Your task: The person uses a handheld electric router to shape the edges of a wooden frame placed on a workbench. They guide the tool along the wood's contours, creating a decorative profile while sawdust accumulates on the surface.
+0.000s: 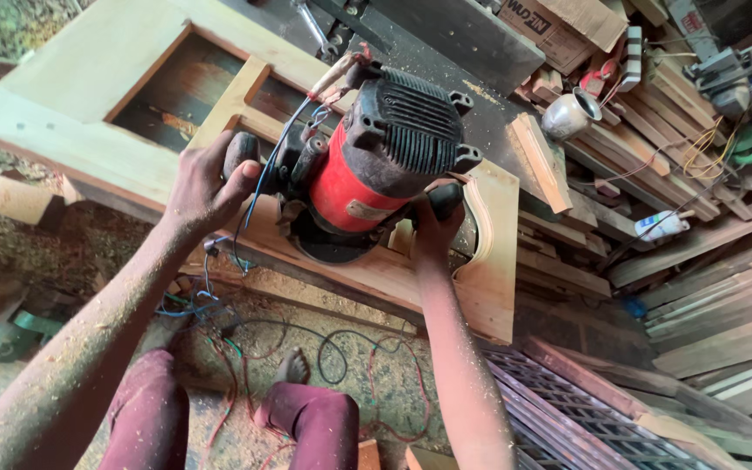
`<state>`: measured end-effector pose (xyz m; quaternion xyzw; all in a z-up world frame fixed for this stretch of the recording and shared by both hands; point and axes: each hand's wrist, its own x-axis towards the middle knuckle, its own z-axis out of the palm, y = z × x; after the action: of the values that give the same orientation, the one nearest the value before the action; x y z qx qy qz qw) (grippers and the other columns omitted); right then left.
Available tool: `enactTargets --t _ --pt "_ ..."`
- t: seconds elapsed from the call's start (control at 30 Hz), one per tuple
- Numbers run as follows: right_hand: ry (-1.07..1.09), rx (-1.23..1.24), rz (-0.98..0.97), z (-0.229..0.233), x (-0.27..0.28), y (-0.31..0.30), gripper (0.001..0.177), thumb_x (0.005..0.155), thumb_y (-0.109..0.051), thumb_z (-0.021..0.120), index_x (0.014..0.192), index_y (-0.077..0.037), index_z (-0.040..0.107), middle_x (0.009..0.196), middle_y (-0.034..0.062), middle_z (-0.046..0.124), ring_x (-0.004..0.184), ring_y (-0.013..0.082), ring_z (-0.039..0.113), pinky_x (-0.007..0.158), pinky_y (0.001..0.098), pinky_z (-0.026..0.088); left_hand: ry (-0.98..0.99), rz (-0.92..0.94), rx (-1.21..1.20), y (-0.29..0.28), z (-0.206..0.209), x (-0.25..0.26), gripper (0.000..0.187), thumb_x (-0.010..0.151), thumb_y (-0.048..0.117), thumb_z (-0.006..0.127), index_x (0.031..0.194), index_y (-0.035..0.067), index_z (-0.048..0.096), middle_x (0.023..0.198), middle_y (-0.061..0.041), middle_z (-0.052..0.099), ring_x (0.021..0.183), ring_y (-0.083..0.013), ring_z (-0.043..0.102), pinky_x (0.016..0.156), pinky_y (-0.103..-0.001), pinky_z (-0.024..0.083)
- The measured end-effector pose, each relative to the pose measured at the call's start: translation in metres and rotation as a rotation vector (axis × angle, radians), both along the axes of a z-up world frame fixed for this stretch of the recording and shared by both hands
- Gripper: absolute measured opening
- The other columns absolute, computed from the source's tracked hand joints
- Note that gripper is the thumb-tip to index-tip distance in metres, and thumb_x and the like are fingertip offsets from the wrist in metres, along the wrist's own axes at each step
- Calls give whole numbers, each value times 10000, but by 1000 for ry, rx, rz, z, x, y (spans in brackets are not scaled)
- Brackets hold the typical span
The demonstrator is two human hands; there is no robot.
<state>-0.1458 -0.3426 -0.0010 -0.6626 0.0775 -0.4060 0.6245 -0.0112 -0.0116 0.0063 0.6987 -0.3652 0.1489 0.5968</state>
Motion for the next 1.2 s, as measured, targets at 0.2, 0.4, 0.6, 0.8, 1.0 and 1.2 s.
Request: enactTargets --t 0.2,0.4,0.6,0.8,1.0,1.2 --pt "11 -4 33 -4 -3 1 212 886 -46 742 1004 -120 584 793 -27 554 639 69 504 554 237 394 -5 71 16 8 -8 -7 663 1022 661 537 913 9 569 699 -188 531 662 -376 592 645 -449 456" --pt "12 44 5 -16 5 -10 241 867 -57 743 1026 -129 577 785 -24 584 618 76 531 529 238 393 -20 99 -26 12 -4 -7 651 983 657 534 866 18 579 670 -183 531 613 -356 588 621 -449 446" --pt "1 71 -7 -24 9 -12 255 862 -62 761 1020 -122 569 762 -26 564 594 79 513 508 247 380 -78 134 -31 14 -9 -6 616 997 618 569 885 13 605 706 -190 544 666 -380 599 653 -461 455" --pt "5 74 35 -20 12 -10 244 888 -86 765 1030 -120 569 774 -26 582 615 77 523 531 249 378 -174 180 33 22 -18 -8 577 1030 566 555 993 -5 623 802 -193 582 762 -396 600 703 -474 466" --pt "26 102 31 -26 16 -13 255 870 -100 773 1033 -116 578 788 -33 592 622 72 510 531 251 373 -324 291 32 21 -16 -11 573 1057 559 510 1025 -3 621 916 -170 630 884 -371 623 838 -476 494" --pt "19 115 -23 -47 32 -31 310 806 -98 784 1030 -144 575 788 -39 598 612 73 534 525 253 415 -293 257 -27 22 -16 -15 643 1099 581 445 1039 -30 636 915 -182 615 901 -386 630 804 -467 497"
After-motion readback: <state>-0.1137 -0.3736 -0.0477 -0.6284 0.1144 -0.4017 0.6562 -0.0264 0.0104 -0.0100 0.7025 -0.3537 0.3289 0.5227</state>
